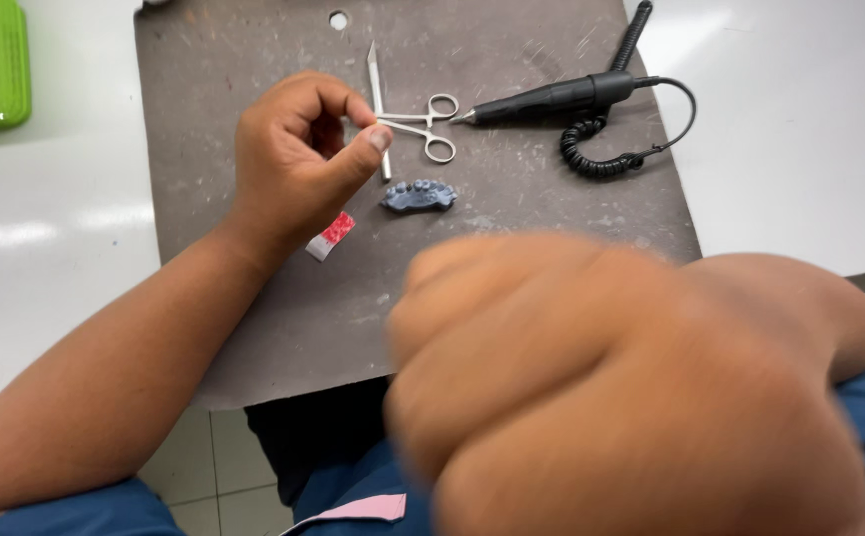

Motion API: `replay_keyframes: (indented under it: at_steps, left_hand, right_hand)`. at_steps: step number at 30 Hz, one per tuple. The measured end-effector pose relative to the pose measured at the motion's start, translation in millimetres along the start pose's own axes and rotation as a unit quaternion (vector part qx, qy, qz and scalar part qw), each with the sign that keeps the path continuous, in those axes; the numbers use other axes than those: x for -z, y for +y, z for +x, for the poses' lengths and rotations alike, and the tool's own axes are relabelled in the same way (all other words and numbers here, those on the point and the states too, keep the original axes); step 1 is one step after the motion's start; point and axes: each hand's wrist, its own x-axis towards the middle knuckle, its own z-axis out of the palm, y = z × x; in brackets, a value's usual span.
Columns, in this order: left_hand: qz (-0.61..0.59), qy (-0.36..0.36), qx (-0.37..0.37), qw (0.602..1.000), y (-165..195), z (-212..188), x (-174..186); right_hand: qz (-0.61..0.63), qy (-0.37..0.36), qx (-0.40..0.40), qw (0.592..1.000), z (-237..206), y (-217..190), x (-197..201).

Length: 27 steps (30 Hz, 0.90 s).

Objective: The person places a small tooth-shaped object into a dental mold, uses a rotary tool to grind and shape the object, then reinserts it into the mold and applies a red material to the surface. The person repeats grinding and reinsertion steps to refine the fit.

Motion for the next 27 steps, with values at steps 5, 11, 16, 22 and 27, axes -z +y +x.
replay_keyframes:
  at_steps: [5,11,16,22,27]
  left_hand:
    - [0.037,-0.023,-0.065,0.997,0,3,8]
    - [0.019,-0.036,-0.032,0.999,2,4,10]
    - [-0.089,-0.056,-0.01,0.994,-2,5,5]
    - [-0.042,-0.073,0.021,0.996,1,3,1]
    - [-0.023,-0.089,0.015,0.996,7,3,-1]
  right_hand:
    - [-0.207,0.132,-0.032,0.969,-11,61,36]
    - [-0.123,0.204,-0.147,0.96,-30,160,36]
    - [-0.151,0.188,-0.104,0.965,-39,180,22]
    - [-0.241,0.186,-0.07,0.95,-33,177,8]
    - [-0.272,0.185,-0.013,0.944,-29,172,6]
